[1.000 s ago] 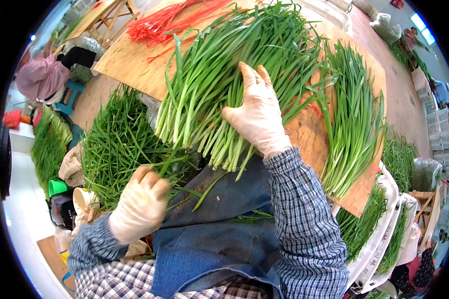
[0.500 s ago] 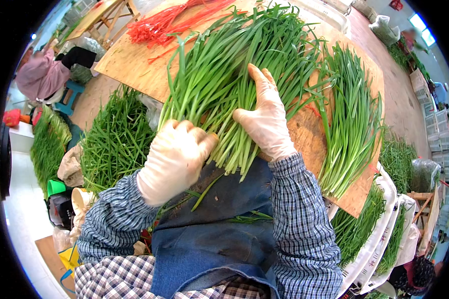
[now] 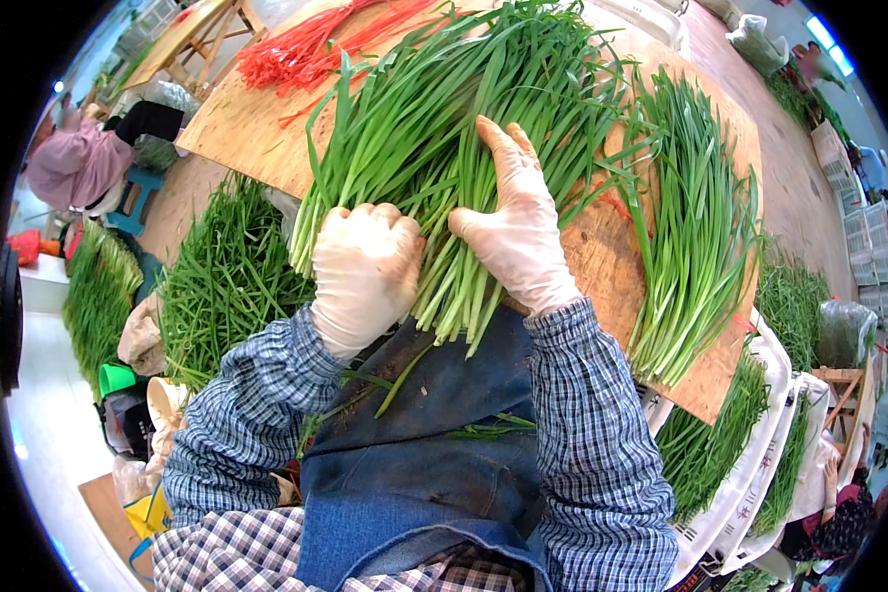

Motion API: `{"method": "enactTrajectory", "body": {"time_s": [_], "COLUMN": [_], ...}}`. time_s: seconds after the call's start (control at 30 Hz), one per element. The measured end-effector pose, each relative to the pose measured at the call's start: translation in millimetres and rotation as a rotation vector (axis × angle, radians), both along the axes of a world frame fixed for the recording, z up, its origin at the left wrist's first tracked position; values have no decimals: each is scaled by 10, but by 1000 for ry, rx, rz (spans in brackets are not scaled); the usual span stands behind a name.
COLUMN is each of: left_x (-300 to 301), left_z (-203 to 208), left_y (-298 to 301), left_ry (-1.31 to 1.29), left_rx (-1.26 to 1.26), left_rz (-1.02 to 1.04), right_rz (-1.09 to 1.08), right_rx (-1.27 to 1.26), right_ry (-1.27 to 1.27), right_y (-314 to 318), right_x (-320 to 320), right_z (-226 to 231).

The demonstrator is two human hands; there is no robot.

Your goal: The person sorts and cleans bunches of chives by hand, removing damaged leaves and dirt from the stalks before placing them into a white crate.

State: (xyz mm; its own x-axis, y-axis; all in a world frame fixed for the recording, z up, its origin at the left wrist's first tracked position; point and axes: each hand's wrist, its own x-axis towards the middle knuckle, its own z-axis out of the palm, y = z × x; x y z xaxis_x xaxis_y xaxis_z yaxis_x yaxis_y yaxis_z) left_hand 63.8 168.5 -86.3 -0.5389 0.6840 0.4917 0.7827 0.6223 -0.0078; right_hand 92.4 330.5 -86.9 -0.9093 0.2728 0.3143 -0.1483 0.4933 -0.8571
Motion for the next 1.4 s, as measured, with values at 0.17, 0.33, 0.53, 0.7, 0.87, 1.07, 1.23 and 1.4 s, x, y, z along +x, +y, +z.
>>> {"method": "enactTrajectory", "body": {"time_s": [0.17, 0.33, 0.53, 0.7, 0.87, 1.07, 1.23, 1.4], "left_x": [-40, -75, -18, -98, -81, -43, -80, -55], "left_z": [14, 66, 44, 145, 353, 488, 612, 586], "left_y": [-14, -79, 38, 9, -120, -191, -270, -296], "left_ry": [-98, -110, 39, -221, -598, -959, -1193, -1205], "left_rx": [145, 130, -148, 191, 252, 459, 626, 627], "left_rz": [-16, -42, 16, -34, 61, 47, 94, 101], "right_rz": [-4, -20, 4, -15, -24, -40, -169, -328], "right_rx": [-3, 20, -134, -239, -403, -427, 186, 558], "right_ry": [0, -6, -8, -10, 29, 104, 142, 254], "right_y": [37, 15, 25, 51, 36, 33, 58, -87], "right_x": [9, 9, 24, 75, 121, 115, 117, 182], "right_z": [-20, -30, -16, 1, 35, -6, -10, 144]}}
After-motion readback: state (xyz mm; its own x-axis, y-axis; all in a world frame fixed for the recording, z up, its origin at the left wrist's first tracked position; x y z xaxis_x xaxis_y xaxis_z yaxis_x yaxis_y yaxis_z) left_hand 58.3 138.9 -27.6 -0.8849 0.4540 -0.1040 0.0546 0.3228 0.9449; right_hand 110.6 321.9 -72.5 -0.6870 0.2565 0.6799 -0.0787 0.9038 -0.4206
